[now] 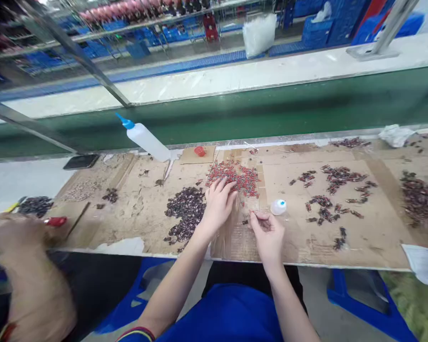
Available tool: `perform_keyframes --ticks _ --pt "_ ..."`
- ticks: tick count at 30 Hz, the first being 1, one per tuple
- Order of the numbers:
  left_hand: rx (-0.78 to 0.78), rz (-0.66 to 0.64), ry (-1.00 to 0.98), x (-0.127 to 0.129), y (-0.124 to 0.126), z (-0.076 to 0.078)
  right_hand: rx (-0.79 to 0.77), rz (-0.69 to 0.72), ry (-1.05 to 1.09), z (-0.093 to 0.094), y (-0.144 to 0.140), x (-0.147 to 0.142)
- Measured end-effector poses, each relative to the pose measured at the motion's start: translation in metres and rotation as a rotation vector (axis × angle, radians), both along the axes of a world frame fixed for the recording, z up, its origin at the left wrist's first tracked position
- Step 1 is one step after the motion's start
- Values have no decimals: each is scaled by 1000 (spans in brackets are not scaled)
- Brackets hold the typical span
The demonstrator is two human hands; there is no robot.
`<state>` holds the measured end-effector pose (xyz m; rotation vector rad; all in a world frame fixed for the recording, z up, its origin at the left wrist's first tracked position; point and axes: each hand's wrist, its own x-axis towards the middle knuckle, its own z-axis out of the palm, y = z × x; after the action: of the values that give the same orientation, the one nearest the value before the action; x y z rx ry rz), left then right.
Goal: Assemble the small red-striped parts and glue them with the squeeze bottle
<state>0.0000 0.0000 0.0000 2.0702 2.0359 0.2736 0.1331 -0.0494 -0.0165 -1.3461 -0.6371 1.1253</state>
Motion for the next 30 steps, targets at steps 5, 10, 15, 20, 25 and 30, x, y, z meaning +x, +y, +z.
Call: perform_keyframes --ticks 5,10,15,20,25,30 --pt "-104 -77 -18 13 23 -13 11 7 -68 1 -4 12" --pt "-203 -238 -76 14 -2 -11 17 87 -151 -5 -8 27" --pt "-42 -268 -194 4 -29 0 175 135 -407 -10 -14 43" --pt "69 -88 -323 -1 -50 -9 479 259 -933 -14 -13 68" --pt "88 -76 -385 3 -63 -24 313 200 -1097 -16 -16 81" --pt "165 -72 -401 13 -64 -31 87 134 -1043 -10 -20 66"
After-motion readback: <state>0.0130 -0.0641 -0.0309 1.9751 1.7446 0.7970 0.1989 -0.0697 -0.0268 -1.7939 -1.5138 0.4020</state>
